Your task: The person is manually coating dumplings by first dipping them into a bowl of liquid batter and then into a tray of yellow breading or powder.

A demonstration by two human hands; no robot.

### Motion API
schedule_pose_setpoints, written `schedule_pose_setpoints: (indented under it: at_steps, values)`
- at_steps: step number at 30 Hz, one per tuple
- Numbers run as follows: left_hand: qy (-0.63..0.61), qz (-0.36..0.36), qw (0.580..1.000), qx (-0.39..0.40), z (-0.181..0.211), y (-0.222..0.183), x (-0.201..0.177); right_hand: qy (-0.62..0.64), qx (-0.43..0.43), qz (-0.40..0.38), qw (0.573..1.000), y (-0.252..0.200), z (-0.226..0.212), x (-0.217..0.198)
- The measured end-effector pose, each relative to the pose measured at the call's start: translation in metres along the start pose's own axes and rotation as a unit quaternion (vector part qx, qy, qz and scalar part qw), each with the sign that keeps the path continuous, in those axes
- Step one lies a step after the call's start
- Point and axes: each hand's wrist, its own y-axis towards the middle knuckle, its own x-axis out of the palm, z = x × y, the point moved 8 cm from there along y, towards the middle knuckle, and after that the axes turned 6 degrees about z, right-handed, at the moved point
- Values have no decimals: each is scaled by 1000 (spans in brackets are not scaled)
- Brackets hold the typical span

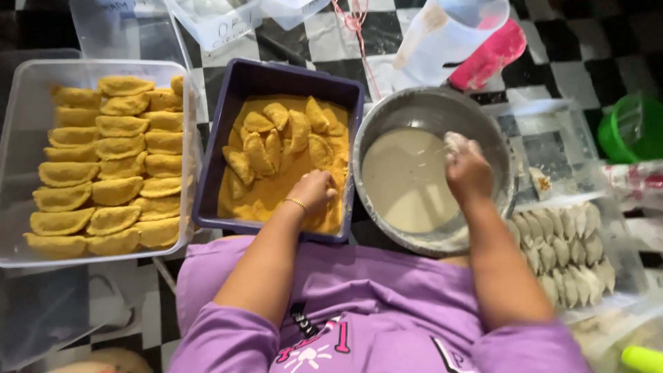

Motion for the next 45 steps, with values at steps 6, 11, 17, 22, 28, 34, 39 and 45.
schedule_pose_setpoints:
  at_steps: [6, 11, 17, 22, 28, 34, 39, 45]
  values:
    - [29, -95, 977, -188, -37, -14, 8, 32, 154, -279, 947, -11, 174, 153]
    - [12, -166, 957, -236, -55, -15, 11, 416, 177, -314, 835, -14, -39, 38]
    - [-99, -145, 966, -192, -100, 22, 83, 218, -109, -331, 912, -51, -162, 93]
    - [-332, -78, 898, -278, -33, -64, -24, 93, -207, -218, 949, -47, -168, 147]
    - [-311, -156, 932, -104, 43, -56, -23, 496, 55, -312, 809, -43, -122, 63]
    - [-7, 118, 964, -237, -89, -3, 20, 540, 260, -201, 775, -60, 21, 48]
    - [-81, 5, 925, -371, -116, -32, 3, 580, 362, -122, 720, -83, 120, 95]
    - [-481, 109, 794, -355, -83, -35, 1, 566, 322, -158, 743, -66, 103, 128]
